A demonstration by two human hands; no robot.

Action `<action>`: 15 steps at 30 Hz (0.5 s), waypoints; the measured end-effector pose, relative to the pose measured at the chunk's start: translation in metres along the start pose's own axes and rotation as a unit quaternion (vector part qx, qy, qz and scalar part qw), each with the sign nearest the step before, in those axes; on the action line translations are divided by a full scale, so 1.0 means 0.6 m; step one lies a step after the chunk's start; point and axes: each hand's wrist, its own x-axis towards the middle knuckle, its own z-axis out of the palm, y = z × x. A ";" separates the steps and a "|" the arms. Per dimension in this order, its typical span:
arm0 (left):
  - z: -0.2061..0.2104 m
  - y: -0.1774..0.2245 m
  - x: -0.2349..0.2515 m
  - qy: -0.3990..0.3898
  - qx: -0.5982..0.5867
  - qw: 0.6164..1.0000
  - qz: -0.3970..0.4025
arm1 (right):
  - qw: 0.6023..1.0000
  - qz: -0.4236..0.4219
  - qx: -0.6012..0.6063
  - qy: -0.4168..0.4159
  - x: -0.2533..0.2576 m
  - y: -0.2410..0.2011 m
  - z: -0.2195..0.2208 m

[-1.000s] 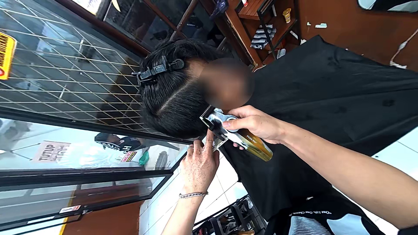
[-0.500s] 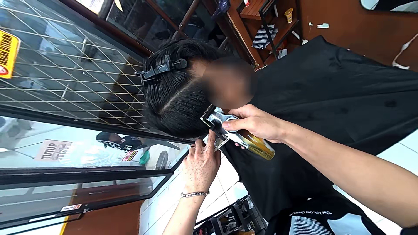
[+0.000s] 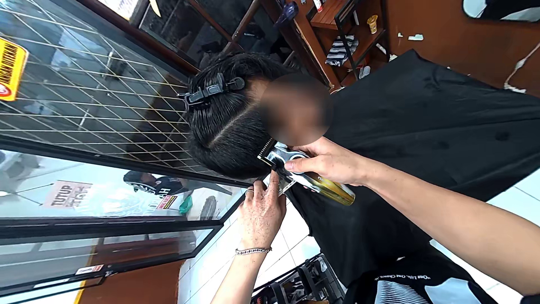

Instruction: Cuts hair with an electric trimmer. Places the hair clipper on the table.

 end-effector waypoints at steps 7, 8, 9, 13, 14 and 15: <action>0.002 -0.001 -0.001 0.005 -0.001 1.000 -0.001 | 0.999 0.010 -0.034 0.003 -0.001 -0.002 0.003; 0.002 -0.001 0.000 0.004 -0.002 1.000 -0.001 | 0.999 0.006 -0.039 0.002 -0.001 -0.004 0.004; 0.002 -0.002 0.000 0.003 -0.001 1.000 -0.002 | 0.999 0.011 -0.047 0.001 -0.002 -0.002 0.003; 0.002 -0.004 -0.002 0.004 0.003 1.000 -0.003 | 0.998 0.021 -0.060 0.001 -0.002 0.004 0.003; 0.002 -0.003 -0.002 0.005 0.001 1.000 -0.001 | 0.998 0.014 -0.062 0.002 0.000 -0.001 0.006; 0.002 -0.003 -0.002 0.008 -0.001 1.000 0.001 | 0.998 0.009 -0.065 0.002 0.000 -0.005 0.008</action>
